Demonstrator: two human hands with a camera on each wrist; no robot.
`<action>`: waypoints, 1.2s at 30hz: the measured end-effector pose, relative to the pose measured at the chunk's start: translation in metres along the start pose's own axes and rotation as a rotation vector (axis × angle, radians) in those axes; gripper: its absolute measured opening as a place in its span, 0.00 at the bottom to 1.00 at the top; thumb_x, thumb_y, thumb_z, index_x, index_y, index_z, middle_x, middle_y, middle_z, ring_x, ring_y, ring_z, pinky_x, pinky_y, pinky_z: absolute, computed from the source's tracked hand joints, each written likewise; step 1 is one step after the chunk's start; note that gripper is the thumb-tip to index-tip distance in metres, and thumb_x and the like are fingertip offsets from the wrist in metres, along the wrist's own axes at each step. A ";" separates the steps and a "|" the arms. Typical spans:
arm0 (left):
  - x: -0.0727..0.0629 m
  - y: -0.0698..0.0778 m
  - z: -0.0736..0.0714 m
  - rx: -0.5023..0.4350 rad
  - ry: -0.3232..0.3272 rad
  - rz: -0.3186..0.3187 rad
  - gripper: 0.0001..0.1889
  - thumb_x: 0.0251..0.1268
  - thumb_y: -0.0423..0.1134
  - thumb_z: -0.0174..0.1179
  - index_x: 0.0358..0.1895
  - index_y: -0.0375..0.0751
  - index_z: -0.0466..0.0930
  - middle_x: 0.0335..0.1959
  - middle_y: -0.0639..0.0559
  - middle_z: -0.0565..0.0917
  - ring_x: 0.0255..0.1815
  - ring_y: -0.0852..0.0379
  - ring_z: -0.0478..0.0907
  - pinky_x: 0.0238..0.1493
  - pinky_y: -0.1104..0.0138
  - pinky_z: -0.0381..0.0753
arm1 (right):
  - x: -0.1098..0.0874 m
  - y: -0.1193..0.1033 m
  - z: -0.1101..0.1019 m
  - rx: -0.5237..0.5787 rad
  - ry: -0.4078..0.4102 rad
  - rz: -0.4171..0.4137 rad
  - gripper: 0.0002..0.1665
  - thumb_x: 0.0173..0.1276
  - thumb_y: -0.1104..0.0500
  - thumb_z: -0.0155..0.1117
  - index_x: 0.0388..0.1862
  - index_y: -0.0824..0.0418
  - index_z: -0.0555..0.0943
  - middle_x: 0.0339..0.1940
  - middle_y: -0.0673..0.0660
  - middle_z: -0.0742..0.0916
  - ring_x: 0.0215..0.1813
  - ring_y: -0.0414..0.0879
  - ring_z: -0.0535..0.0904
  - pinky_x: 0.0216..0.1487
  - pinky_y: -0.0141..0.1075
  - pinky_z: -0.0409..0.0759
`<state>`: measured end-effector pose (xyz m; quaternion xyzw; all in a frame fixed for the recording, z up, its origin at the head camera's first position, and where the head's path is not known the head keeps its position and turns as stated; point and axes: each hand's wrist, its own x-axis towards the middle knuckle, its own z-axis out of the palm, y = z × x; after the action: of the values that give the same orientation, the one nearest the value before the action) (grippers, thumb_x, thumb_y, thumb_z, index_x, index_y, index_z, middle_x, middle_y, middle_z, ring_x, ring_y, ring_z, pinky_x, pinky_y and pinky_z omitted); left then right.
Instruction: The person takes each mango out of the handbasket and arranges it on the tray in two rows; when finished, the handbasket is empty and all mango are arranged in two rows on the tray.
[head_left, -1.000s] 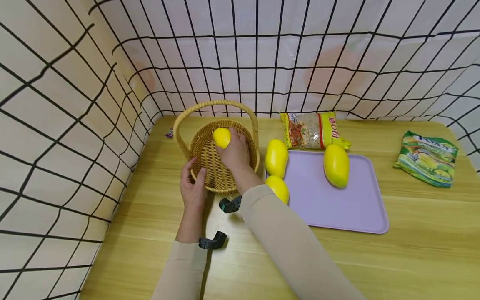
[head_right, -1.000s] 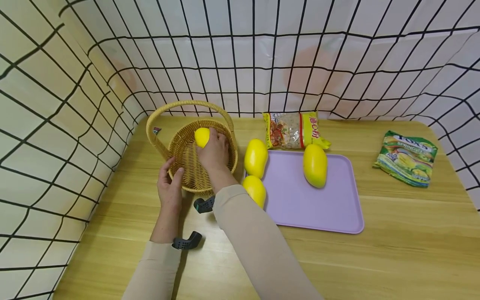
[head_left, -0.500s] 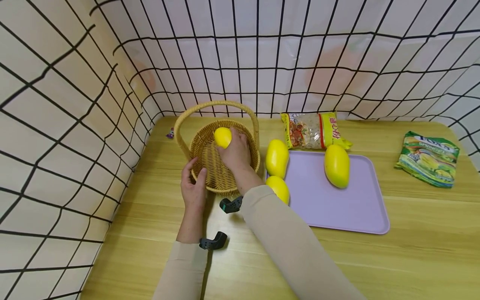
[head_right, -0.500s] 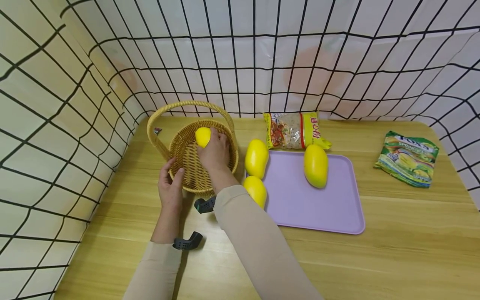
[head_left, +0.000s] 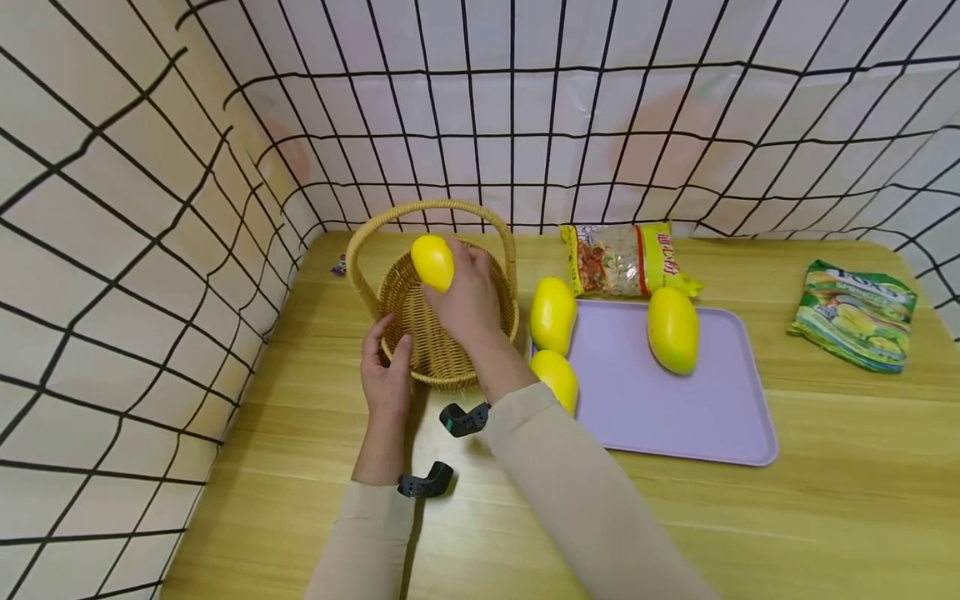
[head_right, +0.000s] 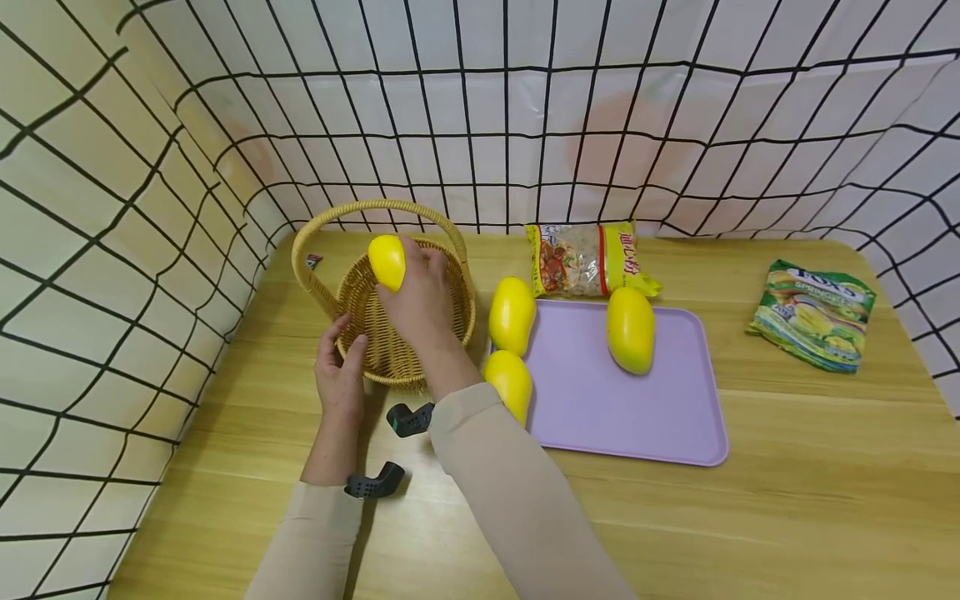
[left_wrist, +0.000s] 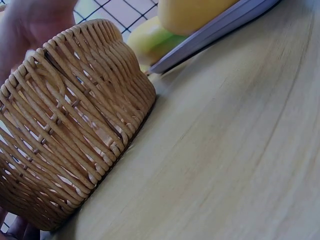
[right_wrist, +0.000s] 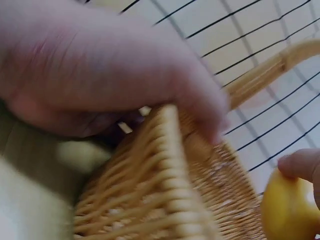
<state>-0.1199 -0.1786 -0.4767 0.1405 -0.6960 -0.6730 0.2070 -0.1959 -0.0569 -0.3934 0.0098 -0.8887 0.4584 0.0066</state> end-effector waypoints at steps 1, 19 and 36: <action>0.000 0.000 0.000 -0.001 0.001 -0.002 0.22 0.69 0.34 0.60 0.65 0.41 0.77 0.71 0.45 0.72 0.77 0.50 0.63 0.79 0.54 0.59 | -0.002 -0.002 -0.004 -0.005 -0.005 -0.010 0.50 0.65 0.49 0.75 0.81 0.41 0.60 0.73 0.58 0.69 0.61 0.57 0.78 0.60 0.54 0.80; 0.000 0.000 -0.002 -0.026 -0.024 -0.030 0.23 0.71 0.35 0.59 0.67 0.41 0.75 0.73 0.47 0.71 0.75 0.51 0.66 0.71 0.62 0.67 | -0.050 -0.011 -0.084 -0.245 -0.310 -0.229 0.49 0.61 0.51 0.76 0.79 0.38 0.64 0.74 0.56 0.70 0.60 0.54 0.77 0.56 0.52 0.81; 0.000 0.000 -0.001 -0.042 -0.022 -0.006 0.22 0.70 0.31 0.59 0.67 0.37 0.75 0.72 0.44 0.71 0.75 0.50 0.66 0.76 0.54 0.65 | -0.078 0.043 -0.171 -0.270 -0.403 -0.207 0.52 0.59 0.48 0.76 0.80 0.37 0.60 0.70 0.59 0.71 0.54 0.57 0.79 0.50 0.52 0.81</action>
<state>-0.1193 -0.1788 -0.4768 0.1310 -0.6837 -0.6895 0.2003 -0.1184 0.1080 -0.3308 0.1910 -0.9194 0.3213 -0.1224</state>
